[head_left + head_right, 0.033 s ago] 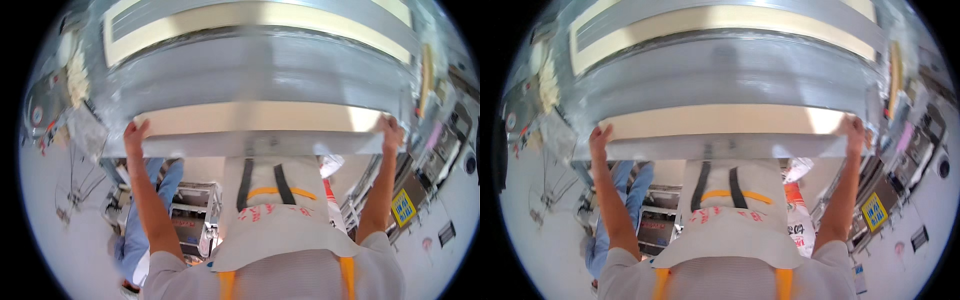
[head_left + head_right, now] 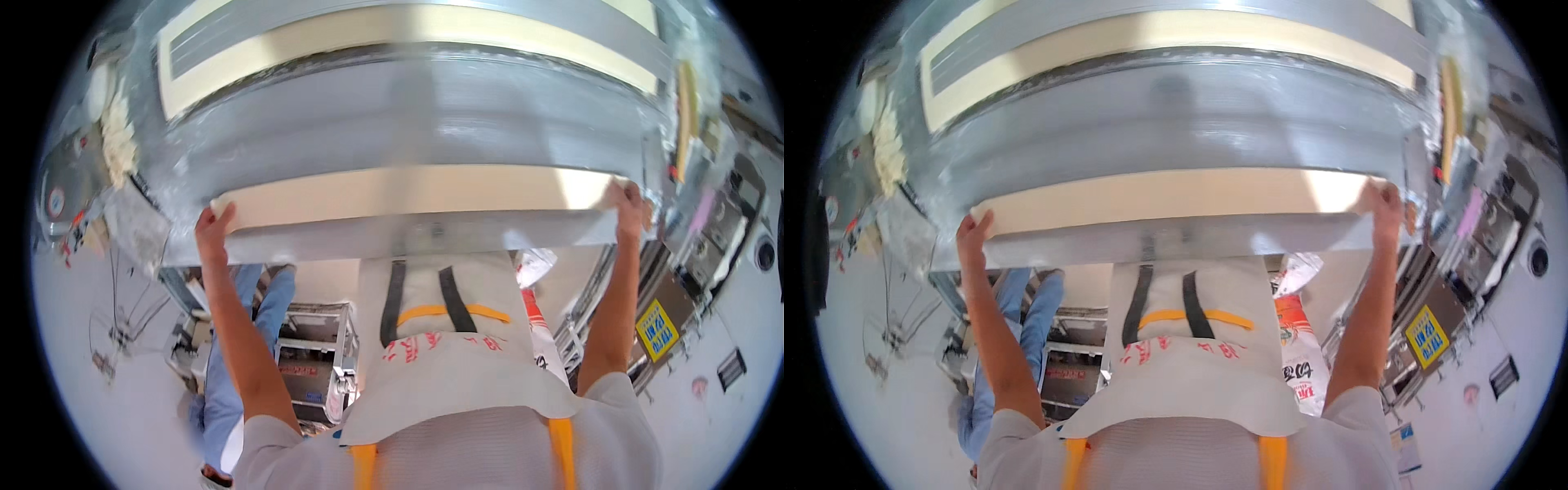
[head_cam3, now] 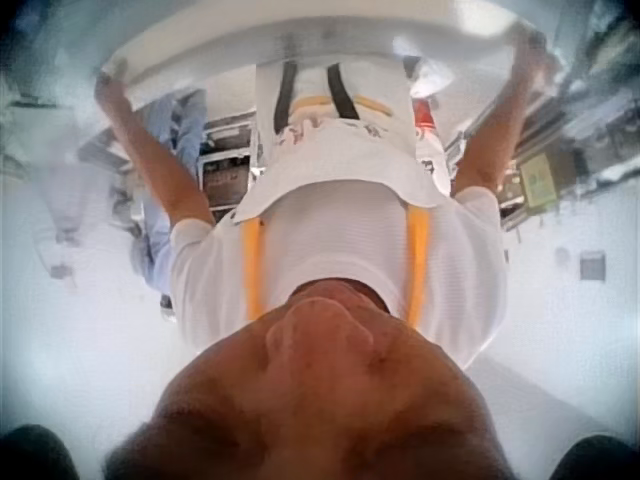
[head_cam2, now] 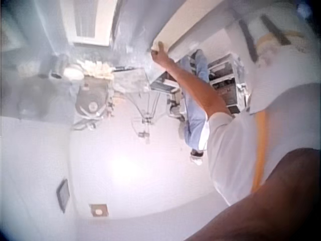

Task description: The person places a long sheet of dough on a metal table, smooths it, and then uses a large knife to cut it into smaller rectangular pieces. The person handles the dough and knife throughout the process.

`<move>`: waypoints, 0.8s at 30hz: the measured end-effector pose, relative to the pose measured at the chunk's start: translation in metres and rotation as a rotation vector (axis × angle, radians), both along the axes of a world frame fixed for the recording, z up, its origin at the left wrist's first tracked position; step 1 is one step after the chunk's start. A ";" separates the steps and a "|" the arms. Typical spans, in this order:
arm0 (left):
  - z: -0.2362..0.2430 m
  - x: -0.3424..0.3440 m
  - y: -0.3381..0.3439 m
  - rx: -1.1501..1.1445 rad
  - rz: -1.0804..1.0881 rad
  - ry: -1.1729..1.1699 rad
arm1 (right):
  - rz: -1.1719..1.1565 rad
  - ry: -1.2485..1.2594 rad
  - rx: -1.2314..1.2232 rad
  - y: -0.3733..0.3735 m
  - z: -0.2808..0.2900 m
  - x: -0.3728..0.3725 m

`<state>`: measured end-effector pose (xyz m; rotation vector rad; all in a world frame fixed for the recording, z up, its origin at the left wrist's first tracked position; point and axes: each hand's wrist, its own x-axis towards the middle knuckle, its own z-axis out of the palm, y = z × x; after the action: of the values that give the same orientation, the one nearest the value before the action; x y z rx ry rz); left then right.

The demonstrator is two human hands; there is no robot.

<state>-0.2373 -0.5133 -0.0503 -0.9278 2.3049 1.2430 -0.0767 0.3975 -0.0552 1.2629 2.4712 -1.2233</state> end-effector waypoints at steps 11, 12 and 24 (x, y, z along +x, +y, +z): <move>0.012 -0.015 0.010 0.033 0.015 -0.169 | 0.028 -0.109 -0.143 -0.020 0.035 -0.013; 0.013 -0.015 0.008 0.060 0.017 -0.169 | 0.030 -0.085 -0.156 -0.017 0.035 -0.011; 0.015 -0.011 0.006 0.146 -0.033 -0.084 | 0.034 -0.048 -0.365 -0.012 0.039 -0.002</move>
<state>-0.2479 -0.5072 -0.0350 -0.8707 2.1255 1.3134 -0.0788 0.3852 -0.0164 1.1308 2.0979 -1.5264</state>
